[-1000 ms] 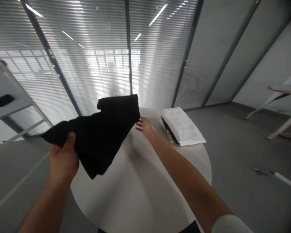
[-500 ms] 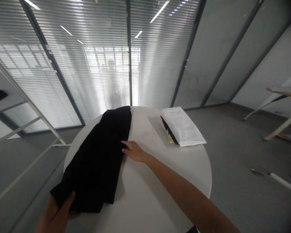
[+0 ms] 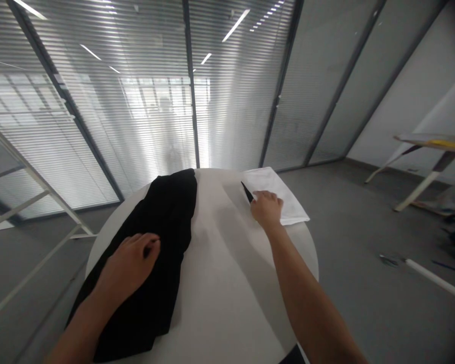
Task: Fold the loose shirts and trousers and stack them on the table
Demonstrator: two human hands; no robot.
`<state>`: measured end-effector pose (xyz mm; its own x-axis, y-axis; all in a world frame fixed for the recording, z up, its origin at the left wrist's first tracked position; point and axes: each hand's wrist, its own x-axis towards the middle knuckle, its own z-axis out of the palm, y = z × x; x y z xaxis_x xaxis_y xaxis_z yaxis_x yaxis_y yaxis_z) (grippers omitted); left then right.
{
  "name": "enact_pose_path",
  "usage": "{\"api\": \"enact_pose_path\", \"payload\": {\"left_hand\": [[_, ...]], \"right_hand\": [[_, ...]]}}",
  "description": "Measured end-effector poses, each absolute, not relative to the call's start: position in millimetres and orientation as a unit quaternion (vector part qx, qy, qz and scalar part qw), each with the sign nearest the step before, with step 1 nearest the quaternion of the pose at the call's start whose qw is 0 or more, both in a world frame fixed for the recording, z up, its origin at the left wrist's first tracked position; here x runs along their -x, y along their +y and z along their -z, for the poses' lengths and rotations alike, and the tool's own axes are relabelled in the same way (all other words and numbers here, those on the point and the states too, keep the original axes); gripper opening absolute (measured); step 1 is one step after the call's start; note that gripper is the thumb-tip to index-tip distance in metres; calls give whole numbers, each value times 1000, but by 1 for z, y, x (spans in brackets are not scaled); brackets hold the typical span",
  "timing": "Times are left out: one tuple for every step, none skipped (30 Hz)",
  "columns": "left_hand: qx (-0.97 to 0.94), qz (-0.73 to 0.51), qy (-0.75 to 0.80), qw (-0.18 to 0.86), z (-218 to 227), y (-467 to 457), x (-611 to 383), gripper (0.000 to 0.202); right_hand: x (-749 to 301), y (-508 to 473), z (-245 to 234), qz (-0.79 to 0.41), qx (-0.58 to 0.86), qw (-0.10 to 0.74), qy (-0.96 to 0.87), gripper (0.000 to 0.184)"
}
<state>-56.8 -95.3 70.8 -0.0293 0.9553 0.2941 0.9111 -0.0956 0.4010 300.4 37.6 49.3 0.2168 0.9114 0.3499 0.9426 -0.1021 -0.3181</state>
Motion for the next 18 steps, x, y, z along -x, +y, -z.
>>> {"api": "enact_pose_path", "payload": {"left_hand": [[-747, -219, 627, 37, -65, -76, 40, 37], [-774, -194, 602, 31, -59, -59, 25, 42], [-787, -169, 592, 30, -51, -44, 11, 47], [-791, -141, 595, 35, -43, -30, 0, 51], [-786, -114, 607, 42, -34, -19, -8, 54], [-785, -86, 611, 51, -25, -10, -13, 56], [-785, -66, 614, 56, -15, -2, -16, 58], [-779, -53, 622, 60, -7, 3, -15, 59], [-775, -46, 627, 62, 1, 7, -14, 59], [-771, -47, 632, 63, 8, 10, -10, 58], [-766, -52, 637, 62, 13, 12, -6, 56], [-762, -58, 642, 60, 17, 13, -2, 55], [-756, -64, 650, 56, 20, 14, 3, 54], [-747, -69, 659, 51, 22, 15, 8, 54], [-737, -71, 670, 46, 24, 16, 13, 54], [-727, -73, 681, 42, 25, 16, 18, 54], [-718, -74, 691, 39, 25, 17, 23, 55], [-711, -74, 699, 38, 25, 17, 28, 55]], "right_hand": [[-307, 37, -49, 36, 748, 243, -616, 30], [-312, 37, -48, 36, 752, 242, -611, 32], [-314, 37, -47, 36, 756, 242, -607, 33], [-316, 38, -44, 36, 759, 240, -604, 34], [-316, 39, -41, 37, 763, 239, -600, 35], [-316, 40, -38, 39, 768, 237, -594, 37], [-315, 42, -35, 41, 773, 234, -588, 40], [-315, 44, -33, 44, 779, 231, -582, 42], [-315, 46, -30, 47, 784, 227, -576, 43], [-316, 47, -29, 48, 787, 223, -573, 44], [-317, 48, -28, 49, 788, 220, -573, 44], [-319, 49, -27, 48, 787, 218, -575, 43], [-321, 50, -27, 48, 786, 218, -576, 43], [-323, 50, -28, 47, 786, 218, -576, 43], [-324, 50, -28, 46, 787, 218, -576, 43], [-326, 50, -29, 44, 788, 219, -573, 43], [-327, 50, -30, 42, 789, 222, -571, 44], [-327, 50, -31, 41, 791, 226, -567, 44]]}}
